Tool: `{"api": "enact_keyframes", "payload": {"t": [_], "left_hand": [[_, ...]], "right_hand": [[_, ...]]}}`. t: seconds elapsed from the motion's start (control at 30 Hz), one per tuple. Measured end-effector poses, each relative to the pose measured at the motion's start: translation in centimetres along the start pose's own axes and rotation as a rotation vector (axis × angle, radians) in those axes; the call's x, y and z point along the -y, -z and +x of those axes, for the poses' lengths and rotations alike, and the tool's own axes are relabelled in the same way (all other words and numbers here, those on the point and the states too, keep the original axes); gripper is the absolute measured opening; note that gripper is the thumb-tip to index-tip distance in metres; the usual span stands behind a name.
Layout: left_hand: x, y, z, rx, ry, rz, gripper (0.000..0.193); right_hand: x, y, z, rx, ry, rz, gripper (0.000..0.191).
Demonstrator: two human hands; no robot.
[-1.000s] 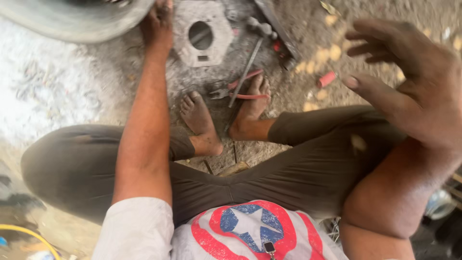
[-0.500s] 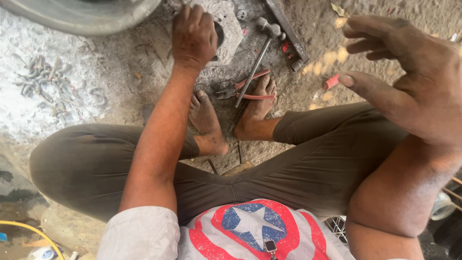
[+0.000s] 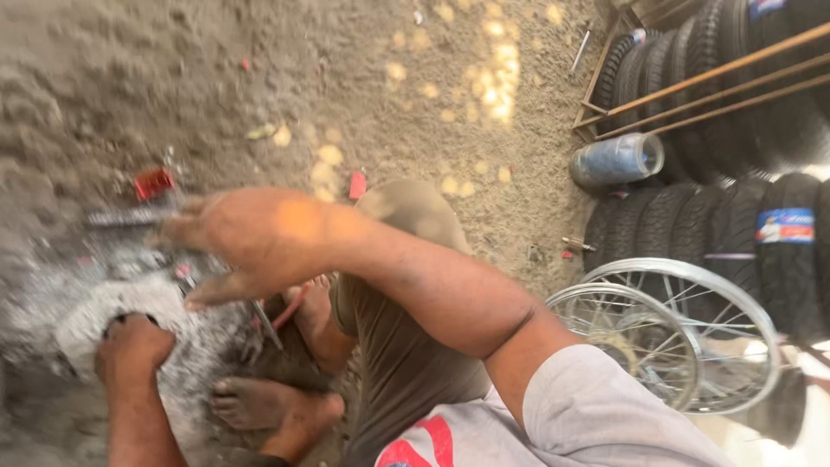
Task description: The person sits on the ground and uses pliers and a hammer to manipulate small metal pieces on a concrete block. They repeatedly pick up pieces, adjust them with pliers, and strike them with a hammer, occasionally placing items into a nearby bucket.
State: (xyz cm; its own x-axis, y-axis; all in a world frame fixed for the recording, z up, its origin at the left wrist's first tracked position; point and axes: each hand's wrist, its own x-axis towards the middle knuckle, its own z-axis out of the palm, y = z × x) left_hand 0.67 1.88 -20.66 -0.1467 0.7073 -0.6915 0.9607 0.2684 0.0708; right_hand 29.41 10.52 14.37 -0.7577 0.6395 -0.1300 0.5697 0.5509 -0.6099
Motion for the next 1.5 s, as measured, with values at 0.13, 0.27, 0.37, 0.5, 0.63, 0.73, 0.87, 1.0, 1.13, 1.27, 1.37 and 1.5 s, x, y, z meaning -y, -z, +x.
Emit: {"api": "enact_keyframes", "payload": {"t": [0.13, 0.27, 0.37, 0.5, 0.63, 0.73, 0.87, 1.0, 1.13, 1.27, 1.37, 1.5], "left_hand": [[-1.1, 2.1, -0.8, 0.119, 0.049, 0.099, 0.051], [-2.3, 3.3, -1.1, 0.156, 0.073, 0.096, 0.051], [-2.6, 3.9, -0.4, 0.238, 0.090, 0.135, 0.050], [-2.7, 3.7, 0.2, 0.173, 0.182, 0.033, 0.037], [-2.1, 3.0, -0.4, -0.026, 0.140, -0.076, 0.034], [-1.0, 2.8, -1.8, -0.184, 0.099, -0.195, 0.033], [0.3, 2.7, -3.8, -0.220, 0.095, -0.367, 0.038], [0.8, 2.4, -4.2, -0.232, 0.036, -0.380, 0.040], [1.5, 2.1, -3.2, -0.220, 0.054, -0.344, 0.032], [2.7, 2.1, -2.6, -0.231, 0.057, -0.406, 0.029], [3.5, 2.5, -2.4, -0.242, 0.013, -0.446, 0.028], [4.0, 3.1, -2.4, -0.102, 0.053, -0.556, 0.029]], "right_hand": [[-0.1, 0.3, -0.9, -0.022, -0.078, 0.096, 0.072], [-1.1, 1.0, -2.1, -0.031, -0.130, 0.127, 0.071], [-1.9, 1.0, -2.1, -0.095, -0.096, 0.093, 0.075], [-2.1, 1.3, -2.1, -0.149, 0.003, 0.057, 0.075], [-1.1, 3.2, -2.4, -0.113, -0.001, 0.025, 0.077], [0.7, 4.6, -1.6, 0.033, -0.116, 0.195, 0.073], [3.1, 5.6, -0.5, 0.047, -0.124, 0.202, 0.072], [4.0, 5.0, -0.1, 0.047, -0.165, 0.189, 0.070], [4.3, 3.6, 0.1, 0.057, -0.181, 0.207, 0.068], [4.6, 3.3, 0.8, 0.049, -0.129, 0.238, 0.067], [4.6, 3.3, 1.5, 0.057, -0.188, 0.231, 0.066], [4.8, 2.8, 2.5, 0.091, -0.236, 0.196, 0.065]]}}
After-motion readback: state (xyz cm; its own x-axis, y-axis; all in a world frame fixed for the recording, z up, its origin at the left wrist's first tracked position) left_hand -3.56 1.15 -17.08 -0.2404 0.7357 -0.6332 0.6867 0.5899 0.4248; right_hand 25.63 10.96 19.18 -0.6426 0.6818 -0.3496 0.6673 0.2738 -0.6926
